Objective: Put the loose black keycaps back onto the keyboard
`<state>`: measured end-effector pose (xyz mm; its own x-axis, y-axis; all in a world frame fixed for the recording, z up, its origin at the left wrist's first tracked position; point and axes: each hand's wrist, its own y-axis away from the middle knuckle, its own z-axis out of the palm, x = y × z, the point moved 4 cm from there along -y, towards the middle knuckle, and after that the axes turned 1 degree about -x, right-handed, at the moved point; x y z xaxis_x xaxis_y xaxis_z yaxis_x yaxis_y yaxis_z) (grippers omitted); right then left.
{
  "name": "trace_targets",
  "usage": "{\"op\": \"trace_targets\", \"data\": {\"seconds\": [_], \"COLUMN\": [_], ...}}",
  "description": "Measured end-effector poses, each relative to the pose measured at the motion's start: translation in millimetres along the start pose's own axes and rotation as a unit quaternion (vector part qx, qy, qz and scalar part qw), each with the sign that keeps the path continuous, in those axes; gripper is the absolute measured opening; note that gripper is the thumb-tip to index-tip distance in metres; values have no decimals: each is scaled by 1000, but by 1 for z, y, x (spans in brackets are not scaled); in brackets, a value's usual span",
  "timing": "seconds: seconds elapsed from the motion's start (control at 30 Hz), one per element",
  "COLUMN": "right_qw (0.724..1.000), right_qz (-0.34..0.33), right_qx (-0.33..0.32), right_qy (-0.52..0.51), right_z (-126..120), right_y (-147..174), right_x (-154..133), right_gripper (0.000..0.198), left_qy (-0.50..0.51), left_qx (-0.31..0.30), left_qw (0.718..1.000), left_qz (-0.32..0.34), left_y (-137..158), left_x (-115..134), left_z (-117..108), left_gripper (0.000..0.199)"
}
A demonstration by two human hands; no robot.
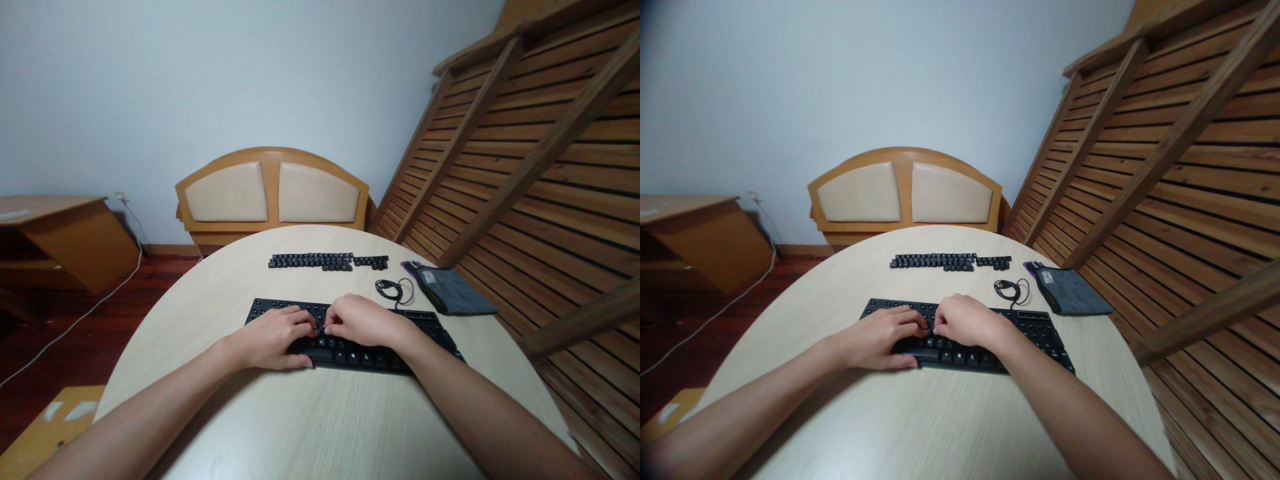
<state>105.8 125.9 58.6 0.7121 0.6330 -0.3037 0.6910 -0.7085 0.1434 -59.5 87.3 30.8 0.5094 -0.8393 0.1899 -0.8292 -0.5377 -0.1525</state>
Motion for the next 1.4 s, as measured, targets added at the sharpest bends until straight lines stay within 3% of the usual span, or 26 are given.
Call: {"op": "trace_targets", "data": {"seconds": [0.2,0.5,1.13,1.4], "right_qw": [999,997,995,994], "right_qz": [35,67,31,54], "right_qx": [17,-7,-26,-36], "right_qy": [-23,-41,-94,-93], "right_z": [0,-4,7,5], "right_y": [-4,-2,-9,-7], "right_x": [4,1,16,13], "right_gripper": [14,10,15,15], "left_qy": [10,0,-26,-34], "left_qx": [3,-9,-25,-19], "left_qw": [1000,1000,999,999], "left_qz": [-8,-9,-3,-13], "left_y": [-1,-1,-2,-3], "left_x": [0,0,6,7], "left_z": [-1,0,-1,1], "left_gripper": [43,49,46,42]}}
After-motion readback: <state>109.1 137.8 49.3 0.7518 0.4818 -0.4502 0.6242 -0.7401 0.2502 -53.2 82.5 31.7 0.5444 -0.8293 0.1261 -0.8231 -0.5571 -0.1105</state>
